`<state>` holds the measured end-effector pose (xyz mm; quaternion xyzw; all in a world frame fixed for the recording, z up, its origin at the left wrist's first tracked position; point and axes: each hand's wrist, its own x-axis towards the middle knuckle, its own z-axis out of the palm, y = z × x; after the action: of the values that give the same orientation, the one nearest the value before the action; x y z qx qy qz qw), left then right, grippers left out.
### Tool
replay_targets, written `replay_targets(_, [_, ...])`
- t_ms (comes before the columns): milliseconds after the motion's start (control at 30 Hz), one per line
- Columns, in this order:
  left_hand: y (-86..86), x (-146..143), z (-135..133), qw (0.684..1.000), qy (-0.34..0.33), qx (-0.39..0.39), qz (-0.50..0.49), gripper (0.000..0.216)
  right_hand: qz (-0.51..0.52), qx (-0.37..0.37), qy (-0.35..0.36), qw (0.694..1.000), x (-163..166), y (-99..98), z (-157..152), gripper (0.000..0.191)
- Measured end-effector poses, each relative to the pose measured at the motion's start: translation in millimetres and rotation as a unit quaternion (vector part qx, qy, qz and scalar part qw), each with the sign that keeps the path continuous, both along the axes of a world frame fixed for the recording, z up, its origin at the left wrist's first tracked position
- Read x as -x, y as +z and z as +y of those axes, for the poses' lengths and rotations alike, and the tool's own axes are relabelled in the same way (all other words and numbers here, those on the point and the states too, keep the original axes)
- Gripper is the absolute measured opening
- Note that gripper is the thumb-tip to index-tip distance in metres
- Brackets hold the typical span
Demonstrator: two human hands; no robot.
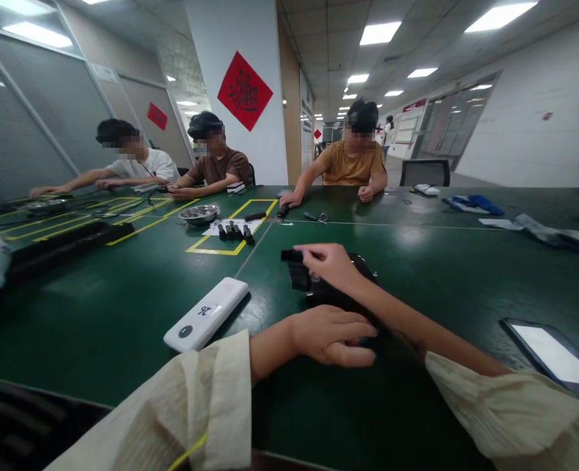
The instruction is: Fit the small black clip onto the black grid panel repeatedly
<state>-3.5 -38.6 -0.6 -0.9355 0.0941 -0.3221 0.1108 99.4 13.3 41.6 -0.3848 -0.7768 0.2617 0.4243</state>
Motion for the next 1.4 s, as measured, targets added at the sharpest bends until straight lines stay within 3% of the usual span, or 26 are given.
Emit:
replay_targets(67, [3.5,0,2,0.997,0.006,0.069,-0.028,0.017,0.061,0.125,-0.035,0.99,-19,22.9,6,0.031])
replay_targets(133, [5.2,-2,3,0.986,0.033,0.134,-0.091,0.023,0.082,0.2,-0.063,0.974,-40,41.2,10,0.028])
replay_targets(233, [2.8,-6,7,0.951,0.11,0.2,-0.207,0.026,0.044,0.247,-0.109,0.962,-65,52.8,11,0.043])
replay_targets(333, [-2.6,-11,12,0.893,0.185,0.29,-0.29,0.022,-0.016,0.277,-0.115,0.954,-77,50.8,9,0.065])
replay_targets(533, [-9.8,-14,25,0.736,0.198,0.531,-0.37,0.035,-0.084,0.28,-0.11,0.95,-80,51.5,8,0.053])
replay_targets(700, [-10.3,-16,29,0.642,0.165,0.64,-0.39,0.045,-0.195,0.219,-0.129,0.947,-90,52.2,13,0.051])
replay_targets(867, [-9.1,-17,28,0.554,0.129,0.718,-0.401,0.053,-0.281,0.209,-0.086,0.933,-90,54.2,10,0.055])
replay_targets(1067, [-13.1,-16,34,0.513,0.099,0.752,-0.402,0.056,-0.254,0.253,0.012,0.933,-86,59.4,3,0.06])
replay_targets(1400, [-11.0,-16,32,0.52,0.105,0.754,-0.386,0.058,-0.297,0.189,0.026,0.935,-99,58.1,4,0.065])
